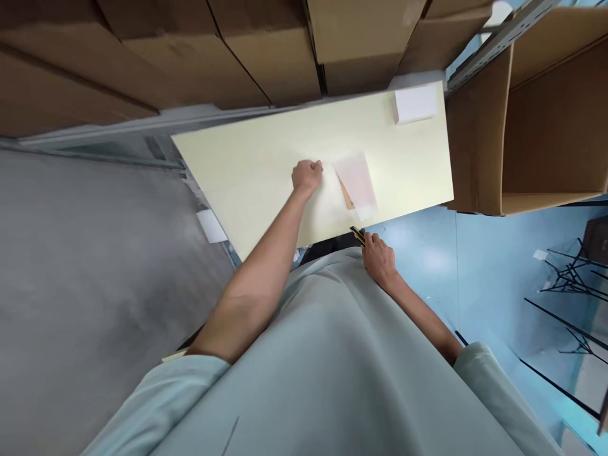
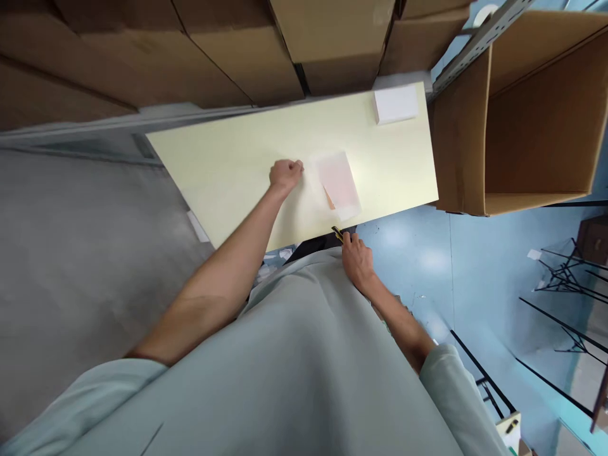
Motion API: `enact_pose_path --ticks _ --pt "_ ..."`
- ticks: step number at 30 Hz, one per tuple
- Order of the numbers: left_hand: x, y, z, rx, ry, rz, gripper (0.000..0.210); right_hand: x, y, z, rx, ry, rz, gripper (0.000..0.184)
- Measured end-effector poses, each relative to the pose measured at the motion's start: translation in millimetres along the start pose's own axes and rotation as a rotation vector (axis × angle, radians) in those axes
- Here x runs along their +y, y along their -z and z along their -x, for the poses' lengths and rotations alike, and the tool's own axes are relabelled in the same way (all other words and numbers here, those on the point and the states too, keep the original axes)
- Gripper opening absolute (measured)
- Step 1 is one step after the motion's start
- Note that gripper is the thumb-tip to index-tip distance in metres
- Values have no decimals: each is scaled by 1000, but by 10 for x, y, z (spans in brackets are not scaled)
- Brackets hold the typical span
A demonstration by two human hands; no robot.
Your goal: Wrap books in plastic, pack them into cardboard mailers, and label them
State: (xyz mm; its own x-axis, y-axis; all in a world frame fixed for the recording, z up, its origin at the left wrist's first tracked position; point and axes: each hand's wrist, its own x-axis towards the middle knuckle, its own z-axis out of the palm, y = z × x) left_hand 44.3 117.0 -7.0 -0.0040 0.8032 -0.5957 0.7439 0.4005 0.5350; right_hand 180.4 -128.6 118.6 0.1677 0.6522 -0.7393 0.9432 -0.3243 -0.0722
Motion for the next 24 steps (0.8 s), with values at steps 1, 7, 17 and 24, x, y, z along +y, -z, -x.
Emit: enact_pose_path --ticks 1,7,17,24 --pt "70 59 134 -18 16 -24 31 38 126 21 37 -11 -30 26" --pt "727 545 934 140 -254 256 28 229 1243 -118 371 8 -204 45" --pt "2746 1684 1154 466 -877 217 30 -54 3959 -946 868 368 -171 43" --pt "2919 1686 996 475 -884 110 29 -115 4740 -1595 806 452 48 43"
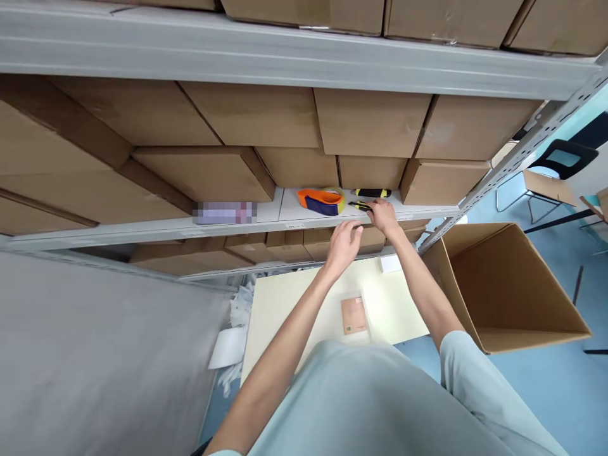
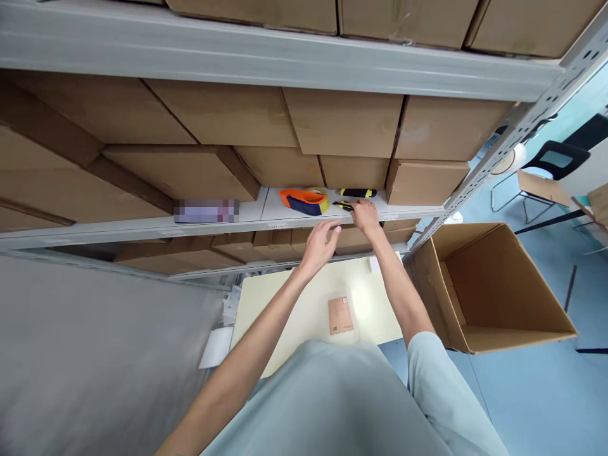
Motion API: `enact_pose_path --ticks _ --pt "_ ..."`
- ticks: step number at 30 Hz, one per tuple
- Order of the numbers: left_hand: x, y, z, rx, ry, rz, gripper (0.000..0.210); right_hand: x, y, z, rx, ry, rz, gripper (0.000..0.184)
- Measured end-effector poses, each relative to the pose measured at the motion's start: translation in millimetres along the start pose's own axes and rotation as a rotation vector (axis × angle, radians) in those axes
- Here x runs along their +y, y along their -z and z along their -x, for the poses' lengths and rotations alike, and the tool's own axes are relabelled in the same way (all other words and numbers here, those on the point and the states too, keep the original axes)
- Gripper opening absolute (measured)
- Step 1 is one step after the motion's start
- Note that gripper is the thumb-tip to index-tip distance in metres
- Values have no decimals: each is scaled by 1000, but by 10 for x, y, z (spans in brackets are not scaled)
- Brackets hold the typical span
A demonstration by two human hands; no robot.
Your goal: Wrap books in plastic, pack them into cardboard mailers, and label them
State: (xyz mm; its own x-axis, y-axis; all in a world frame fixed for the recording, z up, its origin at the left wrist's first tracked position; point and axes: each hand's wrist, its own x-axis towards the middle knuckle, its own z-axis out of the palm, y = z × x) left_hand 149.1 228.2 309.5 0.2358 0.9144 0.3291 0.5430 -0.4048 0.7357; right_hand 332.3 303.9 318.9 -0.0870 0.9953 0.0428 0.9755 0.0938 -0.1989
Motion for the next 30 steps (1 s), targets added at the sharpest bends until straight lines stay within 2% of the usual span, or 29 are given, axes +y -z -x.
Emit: enact_pose_path --ticks 3,6,8,10,12,13,15,17,19,22,24,27,30 --pt "-173 -68 169 -25 49 -24 30 105 -56 -115 32 36 -4 43" --pt "-521 -186 473 -96 173 -45 31 199 -230 4 202 84 -65 43" --pt "-848 -288 821 -154 305 -50 31 312 -518 282 346 108 -177 43" --pt "-1188 -394 1293 -228 492 -50 32 475 -953 747 408 59 -334 44" --pt "-1462 -497 1822 -334 728 -51 31 651 -1460 1367 319 -112 -490 43" --pt "-1559 -549 2077 -387 833 -53 30 726 -1709 1704 212 -241 -554 43" --pt "-1679 -665 2512 -471 966 -51 27 830 -2146 2343 -96 -524 -622 43" --pt "-1730 -801 2814 -516 1012 -37 25 865 -2470 2832 -238 -604 -631 41" --pt "-1754 -948 2988 -531 1032 -19 27 838 -2678 3119 -310 -605 -647 41" --pt "-1789 -1134 3096 -506 1041 -7 32 706 -2834 3229 -360 -537 -698 44" --pt "-1808 -1211 3128 -480 1039 -1 33 574 -2886 3181 -376 -419 -737 47" --pt "-1804 -1267 3173 -439 1026 24 33 354 -2944 3063 -384 -196 -721 48" --pt "-1756 -1297 3218 -384 1013 55 35 166 -3010 2969 -393 -124 -632 45"
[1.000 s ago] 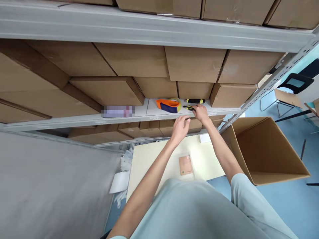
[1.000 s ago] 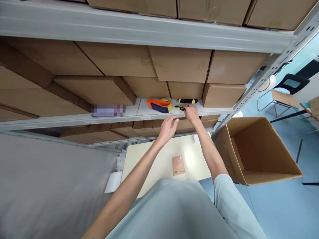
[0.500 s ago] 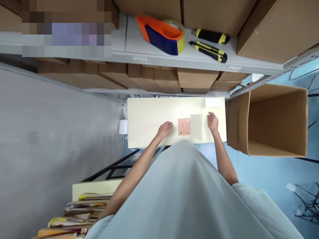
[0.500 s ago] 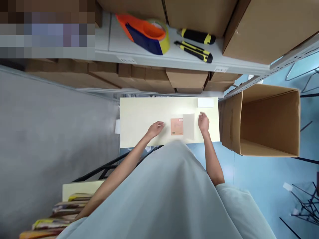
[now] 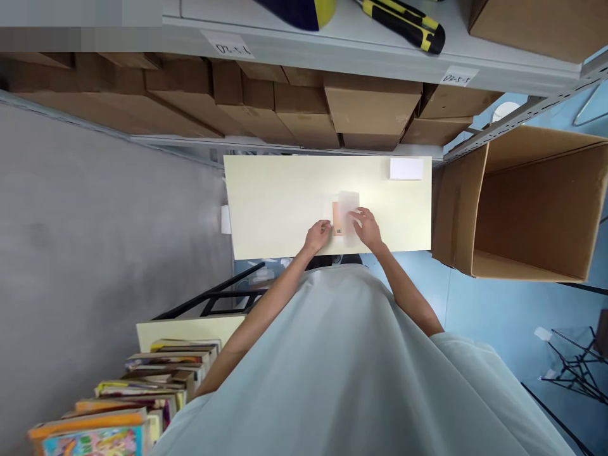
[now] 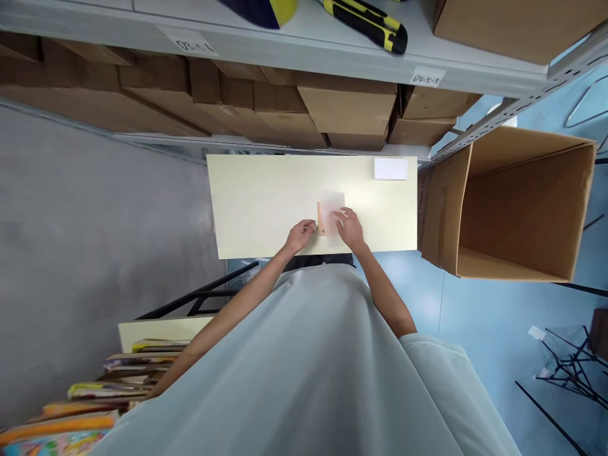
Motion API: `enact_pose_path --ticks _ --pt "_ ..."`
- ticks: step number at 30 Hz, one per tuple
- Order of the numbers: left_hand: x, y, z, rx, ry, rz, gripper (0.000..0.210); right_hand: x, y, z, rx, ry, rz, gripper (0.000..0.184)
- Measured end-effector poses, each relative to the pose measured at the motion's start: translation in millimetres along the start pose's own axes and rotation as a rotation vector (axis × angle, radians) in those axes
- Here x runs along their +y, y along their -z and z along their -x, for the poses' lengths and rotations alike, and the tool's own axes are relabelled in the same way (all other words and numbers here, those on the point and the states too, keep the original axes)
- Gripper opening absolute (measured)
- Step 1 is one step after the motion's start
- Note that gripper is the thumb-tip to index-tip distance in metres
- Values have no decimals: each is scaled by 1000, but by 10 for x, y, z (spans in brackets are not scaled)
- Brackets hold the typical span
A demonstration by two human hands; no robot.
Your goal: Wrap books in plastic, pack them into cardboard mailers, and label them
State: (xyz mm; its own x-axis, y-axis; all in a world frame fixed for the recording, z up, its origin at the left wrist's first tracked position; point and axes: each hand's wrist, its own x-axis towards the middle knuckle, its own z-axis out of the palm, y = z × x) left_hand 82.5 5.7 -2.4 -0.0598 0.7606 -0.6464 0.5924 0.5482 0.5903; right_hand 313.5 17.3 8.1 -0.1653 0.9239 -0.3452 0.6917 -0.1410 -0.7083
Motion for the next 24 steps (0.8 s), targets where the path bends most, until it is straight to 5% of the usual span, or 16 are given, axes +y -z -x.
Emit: enact_pose_path --ticks 6,13,18,24 --pt "143 -81 57 71 -35 62 49 -103 -240 -114 38 -188 80 44" --pt "310 -37 -54 54 55 -66 25 -156 -292 -45 71 -213 47 54" --pt "279 -37 -178 105 179 -118 53 -81 -291 -52 117 -370 -21 58" --pt "257 -72 -296 26 187 -56 26 -106 -382 -147 121 -407 -1 45"
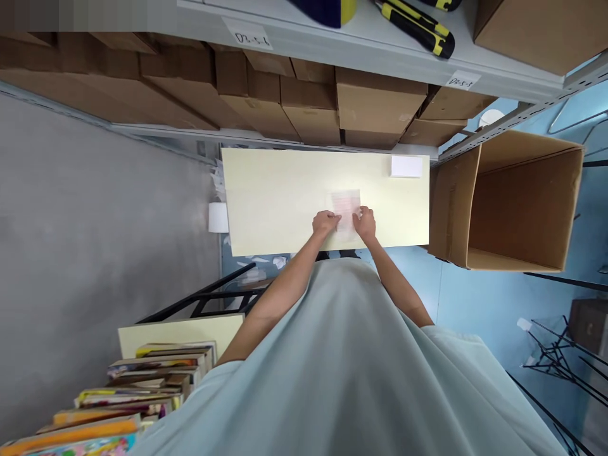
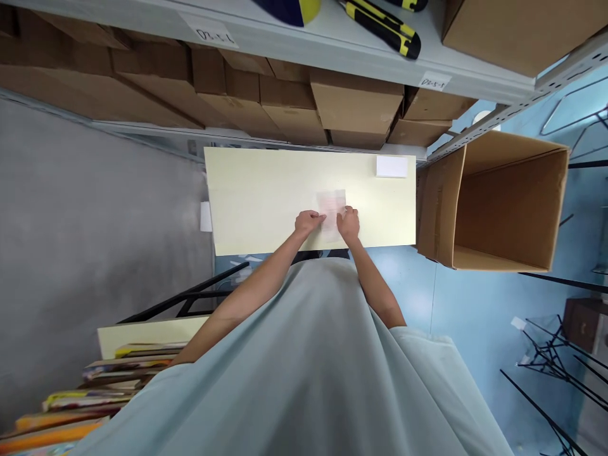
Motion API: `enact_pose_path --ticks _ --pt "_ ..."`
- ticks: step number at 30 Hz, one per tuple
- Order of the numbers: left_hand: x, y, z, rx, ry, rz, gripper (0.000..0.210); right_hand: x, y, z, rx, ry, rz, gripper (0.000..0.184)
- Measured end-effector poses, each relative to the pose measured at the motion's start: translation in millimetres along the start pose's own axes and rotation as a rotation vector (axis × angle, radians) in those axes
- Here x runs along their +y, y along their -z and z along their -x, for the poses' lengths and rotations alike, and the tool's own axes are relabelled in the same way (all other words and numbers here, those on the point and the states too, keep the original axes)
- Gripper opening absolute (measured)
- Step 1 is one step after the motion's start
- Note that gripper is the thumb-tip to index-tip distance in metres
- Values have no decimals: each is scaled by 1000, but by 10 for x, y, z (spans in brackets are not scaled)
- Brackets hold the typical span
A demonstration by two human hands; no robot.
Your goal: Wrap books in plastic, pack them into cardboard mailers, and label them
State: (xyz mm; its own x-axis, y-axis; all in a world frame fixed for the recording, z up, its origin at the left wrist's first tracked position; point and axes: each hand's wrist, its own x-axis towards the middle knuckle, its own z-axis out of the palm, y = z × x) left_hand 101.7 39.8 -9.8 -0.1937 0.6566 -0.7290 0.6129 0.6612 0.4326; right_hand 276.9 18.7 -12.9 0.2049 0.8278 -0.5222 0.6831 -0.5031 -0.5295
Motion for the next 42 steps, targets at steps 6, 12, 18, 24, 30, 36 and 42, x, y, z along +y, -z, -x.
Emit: enact_pose_path --ticks 6,12,18,24,30,36,42 --pt "-45 52 -43 21 -21 20 20 -12 -33 -25 85 -103 -153 42" --pt "-107 142 -159 -10 -13 38 17 -103 -64 -110 52 -187 -220 33" --pt "-105 286 -229 -113 -22 83 12 -344 19 53 12 -168 -299 29" --pt "-67 736 55 -232 -110 206 17 -809 275 528 38 -45 -426 38" --pt "-21 1495 556 -338 -357 482 54 -1394 702 1063 -13 137 -736 47" --pt "145 2045 943 -539 -486 769 71 -1889 1089 1326 -123 231 -852 46" --pt "283 2150 1152 -443 -464 791 67 -1948 1234 1455 -104 231 -850 40"
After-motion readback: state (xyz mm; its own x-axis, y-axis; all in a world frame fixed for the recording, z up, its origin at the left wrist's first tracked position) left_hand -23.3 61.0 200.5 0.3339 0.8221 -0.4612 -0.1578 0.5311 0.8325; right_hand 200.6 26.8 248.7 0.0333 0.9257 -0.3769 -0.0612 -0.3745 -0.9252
